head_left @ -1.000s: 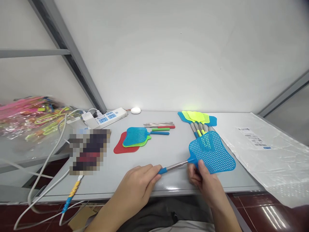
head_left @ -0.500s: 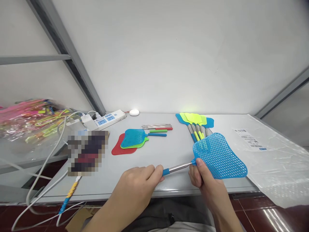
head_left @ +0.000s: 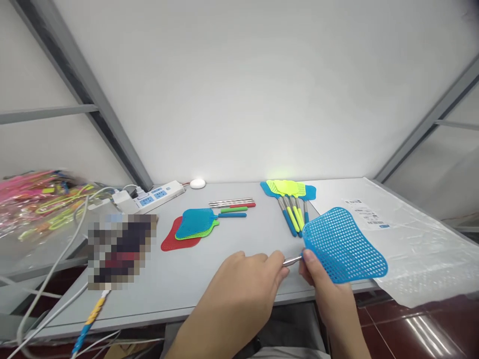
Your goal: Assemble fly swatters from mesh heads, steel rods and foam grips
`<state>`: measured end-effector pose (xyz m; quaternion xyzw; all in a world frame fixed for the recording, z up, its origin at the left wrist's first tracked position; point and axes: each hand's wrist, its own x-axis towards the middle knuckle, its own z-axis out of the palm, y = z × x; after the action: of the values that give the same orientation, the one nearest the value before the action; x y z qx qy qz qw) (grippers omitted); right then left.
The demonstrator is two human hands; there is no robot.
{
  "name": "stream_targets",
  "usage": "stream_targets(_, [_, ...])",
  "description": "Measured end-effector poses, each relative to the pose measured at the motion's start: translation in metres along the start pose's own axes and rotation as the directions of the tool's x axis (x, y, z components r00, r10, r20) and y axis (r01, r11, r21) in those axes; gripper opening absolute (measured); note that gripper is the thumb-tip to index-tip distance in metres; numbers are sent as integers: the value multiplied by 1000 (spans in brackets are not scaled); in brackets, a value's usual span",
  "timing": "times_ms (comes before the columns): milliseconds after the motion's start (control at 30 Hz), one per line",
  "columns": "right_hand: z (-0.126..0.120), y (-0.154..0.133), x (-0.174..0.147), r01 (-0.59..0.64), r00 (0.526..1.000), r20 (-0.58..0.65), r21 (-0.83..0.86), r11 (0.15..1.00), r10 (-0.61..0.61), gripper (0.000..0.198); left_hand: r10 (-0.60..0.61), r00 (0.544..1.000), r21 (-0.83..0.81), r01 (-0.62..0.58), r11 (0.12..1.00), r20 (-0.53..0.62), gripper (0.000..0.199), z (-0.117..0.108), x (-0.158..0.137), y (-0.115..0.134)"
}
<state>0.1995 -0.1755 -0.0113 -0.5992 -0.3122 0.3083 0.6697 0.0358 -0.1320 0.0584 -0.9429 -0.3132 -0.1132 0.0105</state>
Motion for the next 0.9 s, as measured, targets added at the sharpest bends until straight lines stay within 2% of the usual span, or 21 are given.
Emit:
stream_targets(67, [0,3,3,-58,998,-5,9,998,58,32,-22,1000,-13,22,1000,4,27,7,7,5])
stream_targets(167, [3,7,8,-126,991,60,118,985,119,35,-25,999,-17,24,1000,-38,20,22,17,10])
stream_targets(300, [5,6,11,-45,999,31,71,996,43,39,29,997,-89,-35,995,-65,22,33,26,10])
stream_targets(400, [5,8,10,11,1000,27,1,1000,-11,39,27,999,-143,-32,989,-37,22,32,27,7])
stream_targets(500, [3,10,10,5,998,62,19,1000,-6,38,26,1000,-150,-25,988,4,23,26,25,2])
stream_targets(700, [-11,1,32,23,996,-85,275,961,1,43,-71,993,-214,90,973,96,30,14,0,-20])
stream_targets(800, [-8,-1,32,-50,998,41,343,938,39,43,-88,993,-204,103,974,78,29,11,-13,-28])
stream_targets(900, [5,6,17,-141,969,234,259,956,80,47,-76,997,-141,77,987,12,28,14,-17,-26])
